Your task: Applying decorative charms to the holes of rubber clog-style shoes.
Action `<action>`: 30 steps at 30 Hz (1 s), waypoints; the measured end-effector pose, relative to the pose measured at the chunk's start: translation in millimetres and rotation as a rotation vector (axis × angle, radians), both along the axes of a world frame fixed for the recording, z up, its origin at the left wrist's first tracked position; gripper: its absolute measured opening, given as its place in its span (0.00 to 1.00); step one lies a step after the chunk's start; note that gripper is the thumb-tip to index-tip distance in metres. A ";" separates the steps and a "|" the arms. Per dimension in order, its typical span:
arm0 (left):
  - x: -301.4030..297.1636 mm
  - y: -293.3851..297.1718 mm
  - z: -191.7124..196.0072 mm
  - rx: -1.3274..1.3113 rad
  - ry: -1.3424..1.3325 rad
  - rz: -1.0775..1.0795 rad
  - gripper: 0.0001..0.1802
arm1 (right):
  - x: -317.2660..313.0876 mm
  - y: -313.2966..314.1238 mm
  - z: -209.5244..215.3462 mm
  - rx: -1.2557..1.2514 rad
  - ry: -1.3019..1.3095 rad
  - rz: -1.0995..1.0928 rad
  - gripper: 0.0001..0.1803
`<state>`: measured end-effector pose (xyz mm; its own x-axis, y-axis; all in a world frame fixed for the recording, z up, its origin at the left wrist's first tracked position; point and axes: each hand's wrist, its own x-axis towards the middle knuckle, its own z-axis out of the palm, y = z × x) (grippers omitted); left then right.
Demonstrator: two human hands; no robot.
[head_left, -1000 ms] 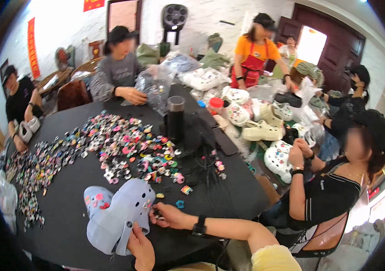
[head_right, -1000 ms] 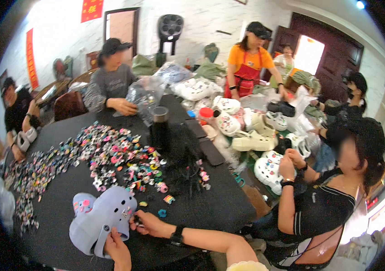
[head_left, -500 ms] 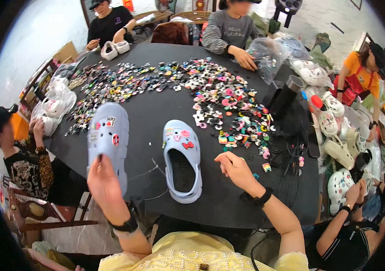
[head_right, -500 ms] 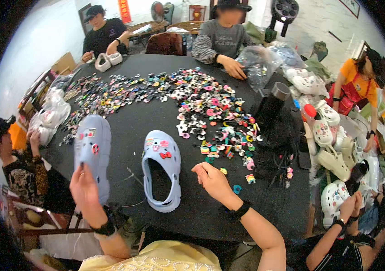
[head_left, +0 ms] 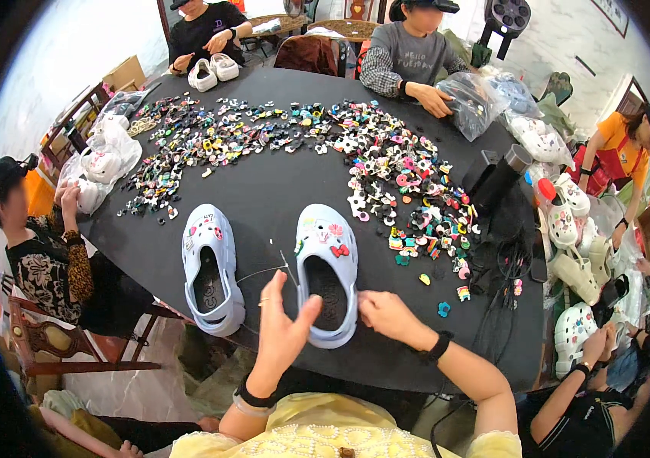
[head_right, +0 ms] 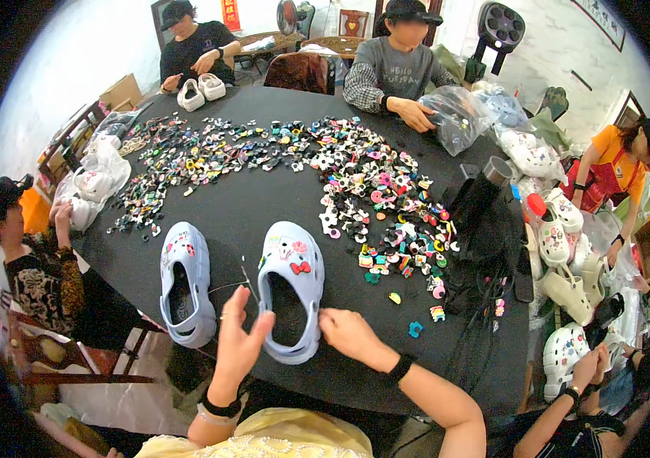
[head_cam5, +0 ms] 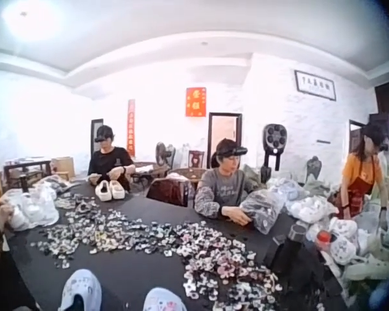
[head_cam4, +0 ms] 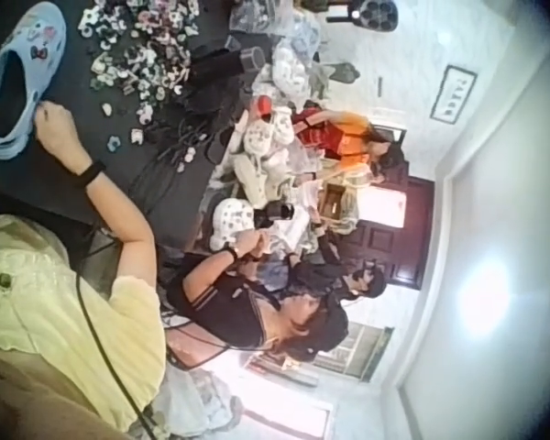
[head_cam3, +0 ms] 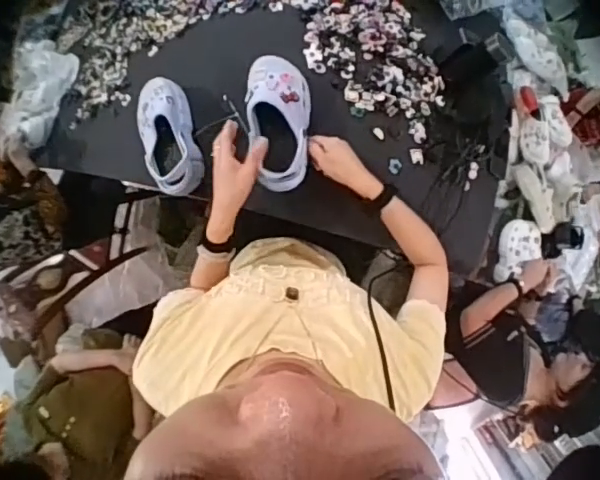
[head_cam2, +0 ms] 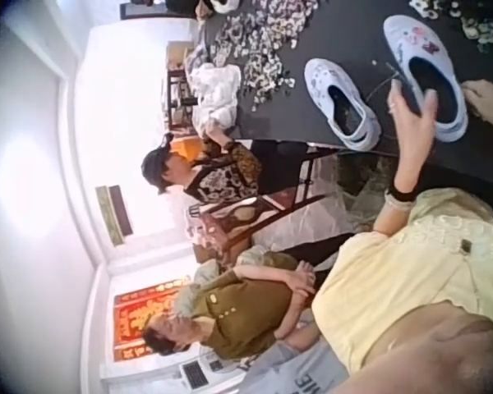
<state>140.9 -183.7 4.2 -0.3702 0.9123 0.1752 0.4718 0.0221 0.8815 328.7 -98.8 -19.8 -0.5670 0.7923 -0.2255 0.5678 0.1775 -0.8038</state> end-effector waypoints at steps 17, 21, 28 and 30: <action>-81.6 -1.8 -2.0 -0.143 0.702 0.491 0.29 | -14.9 57.1 27.7 0.312 0.217 -0.073 0.17; -93.9 4.9 -13.6 -0.042 0.713 0.338 0.18 | -34.7 72.8 4.7 0.017 0.442 -0.067 0.27; -72.2 -9.0 10.4 0.130 0.445 0.027 0.14 | -36.2 79.6 -2.0 0.054 0.438 -0.052 0.23; -52.5 -1.1 15.3 0.124 0.514 0.154 0.22 | -37.5 82.0 -3.7 0.139 0.441 -0.055 0.21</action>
